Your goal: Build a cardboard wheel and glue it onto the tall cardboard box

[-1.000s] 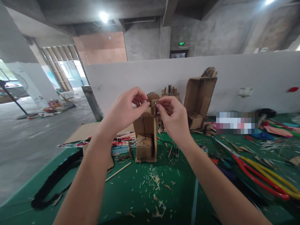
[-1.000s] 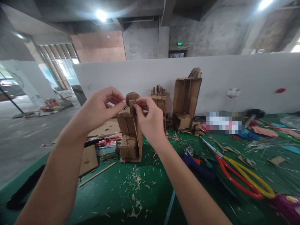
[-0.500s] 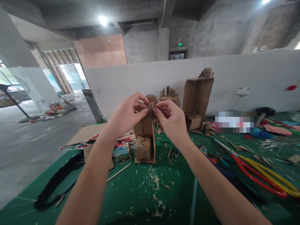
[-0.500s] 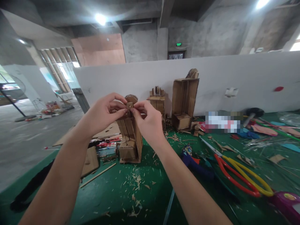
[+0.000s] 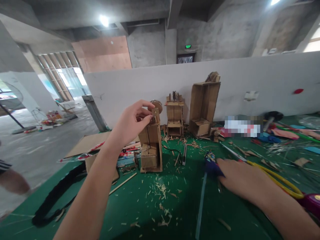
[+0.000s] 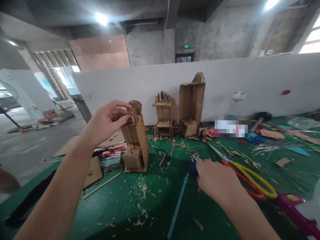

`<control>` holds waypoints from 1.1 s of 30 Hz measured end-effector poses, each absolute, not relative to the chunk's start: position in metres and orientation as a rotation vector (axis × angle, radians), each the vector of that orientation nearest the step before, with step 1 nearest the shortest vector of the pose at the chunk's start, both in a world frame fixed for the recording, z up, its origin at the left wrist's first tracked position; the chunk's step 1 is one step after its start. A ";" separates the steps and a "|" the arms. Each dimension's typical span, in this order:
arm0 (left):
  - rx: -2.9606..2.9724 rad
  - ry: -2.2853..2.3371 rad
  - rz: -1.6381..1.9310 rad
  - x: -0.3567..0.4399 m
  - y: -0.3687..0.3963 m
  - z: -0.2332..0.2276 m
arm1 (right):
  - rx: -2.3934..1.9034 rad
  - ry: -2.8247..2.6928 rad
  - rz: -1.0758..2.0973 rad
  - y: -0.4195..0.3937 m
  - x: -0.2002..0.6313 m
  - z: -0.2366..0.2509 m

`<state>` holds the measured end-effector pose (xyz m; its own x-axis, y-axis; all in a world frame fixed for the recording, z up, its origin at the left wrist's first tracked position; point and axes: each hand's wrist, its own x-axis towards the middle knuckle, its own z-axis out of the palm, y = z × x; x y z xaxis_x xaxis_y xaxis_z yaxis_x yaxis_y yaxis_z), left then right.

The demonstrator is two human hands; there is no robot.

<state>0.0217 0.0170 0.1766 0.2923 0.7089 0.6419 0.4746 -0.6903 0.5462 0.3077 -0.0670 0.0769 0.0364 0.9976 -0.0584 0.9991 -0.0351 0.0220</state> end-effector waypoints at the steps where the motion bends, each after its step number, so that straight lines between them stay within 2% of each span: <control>1: 2.310 1.087 1.359 0.022 0.017 0.176 | 2.260 2.065 -0.021 -0.070 0.313 0.068; 6: 2.312 1.108 1.366 0.023 0.015 0.177 | 2.283 1.960 -0.008 -0.068 0.323 0.045; 14: 2.259 1.047 1.401 0.025 0.018 0.175 | 2.261 2.052 0.162 -0.064 0.315 0.042; 19: 2.206 1.014 1.404 0.023 0.020 0.175 | 2.537 2.163 -0.002 -0.064 0.313 0.053; 21: 2.169 1.000 1.395 0.023 0.020 0.176 | 2.704 2.338 -0.288 -0.066 0.307 0.058; 22: 2.151 0.991 1.388 0.023 0.020 0.176 | 2.777 2.461 -0.576 -0.068 0.303 0.061; 24: 2.119 0.983 1.379 0.023 0.019 0.177 | 2.755 2.658 -1.499 -0.070 0.293 0.066; 26: 2.096 0.985 1.378 0.023 0.018 0.177 | 2.427 2.665 -2.482 -0.071 0.280 0.072; 27: 2.085 0.986 1.382 0.024 0.018 0.178 | 2.264 2.630 -2.784 -0.070 0.273 0.074; 28: 2.071 0.982 1.387 0.024 0.018 0.178 | 2.135 2.619 -2.946 -0.069 0.266 0.076; 30: 2.040 0.960 1.395 0.024 0.019 0.178 | 1.961 2.719 -2.956 -0.065 0.253 0.079; 33: 2.006 0.939 1.397 0.025 0.021 0.178 | 1.980 2.997 -2.493 -0.057 0.237 0.078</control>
<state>0.0246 0.0207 0.1777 0.2289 0.7794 0.5832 0.2465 -0.6260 0.7398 0.2370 -0.0573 0.0783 -0.0602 0.9515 0.3018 -0.1235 0.2929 -0.9481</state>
